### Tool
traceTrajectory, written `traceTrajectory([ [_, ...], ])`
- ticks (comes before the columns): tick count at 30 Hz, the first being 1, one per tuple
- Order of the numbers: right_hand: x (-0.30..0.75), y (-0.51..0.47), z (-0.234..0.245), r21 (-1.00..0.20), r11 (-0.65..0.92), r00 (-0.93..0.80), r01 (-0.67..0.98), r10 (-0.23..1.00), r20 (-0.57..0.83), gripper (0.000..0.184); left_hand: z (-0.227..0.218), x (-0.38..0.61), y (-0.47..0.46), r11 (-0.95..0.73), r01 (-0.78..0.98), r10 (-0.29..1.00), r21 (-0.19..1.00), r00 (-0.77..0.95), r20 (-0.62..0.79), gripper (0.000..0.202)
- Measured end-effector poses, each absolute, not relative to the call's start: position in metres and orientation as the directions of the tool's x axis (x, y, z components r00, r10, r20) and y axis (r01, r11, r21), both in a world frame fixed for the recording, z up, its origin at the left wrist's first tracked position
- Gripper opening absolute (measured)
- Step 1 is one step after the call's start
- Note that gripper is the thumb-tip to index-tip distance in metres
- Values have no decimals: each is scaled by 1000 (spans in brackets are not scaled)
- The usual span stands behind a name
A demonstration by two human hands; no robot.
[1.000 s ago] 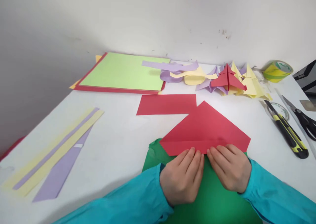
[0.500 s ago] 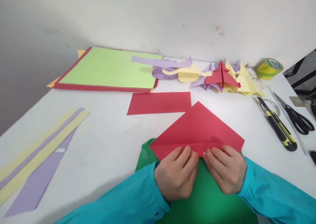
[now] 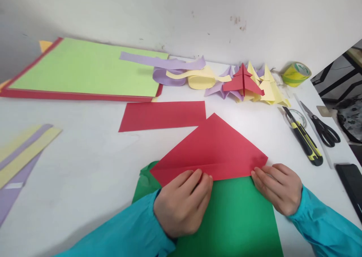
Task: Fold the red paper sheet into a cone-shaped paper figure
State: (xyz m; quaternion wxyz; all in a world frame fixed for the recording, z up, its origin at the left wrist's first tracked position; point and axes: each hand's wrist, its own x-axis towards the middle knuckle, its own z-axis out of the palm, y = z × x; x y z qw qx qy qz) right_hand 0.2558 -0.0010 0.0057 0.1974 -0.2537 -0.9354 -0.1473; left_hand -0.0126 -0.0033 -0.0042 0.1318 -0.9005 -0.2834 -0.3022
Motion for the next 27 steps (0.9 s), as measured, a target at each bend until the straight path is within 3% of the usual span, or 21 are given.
traceTrajectory([
  [11,280,14,12,227,807,-775,545,382,503,12,-1,-13,-5,-798,593,411,-110,669,619,25],
  [16,266,9,16,178,800,-742,572,412,529,12,-2,-12,-5,-803,582,390,-131,679,622,26],
  [21,230,5,12,195,861,-821,470,345,455,19,-3,-9,-7,-794,596,406,-119,666,625,26],
  [27,208,11,5,144,888,-800,437,310,515,22,-5,-9,-8,-804,580,392,-133,684,614,28],
])
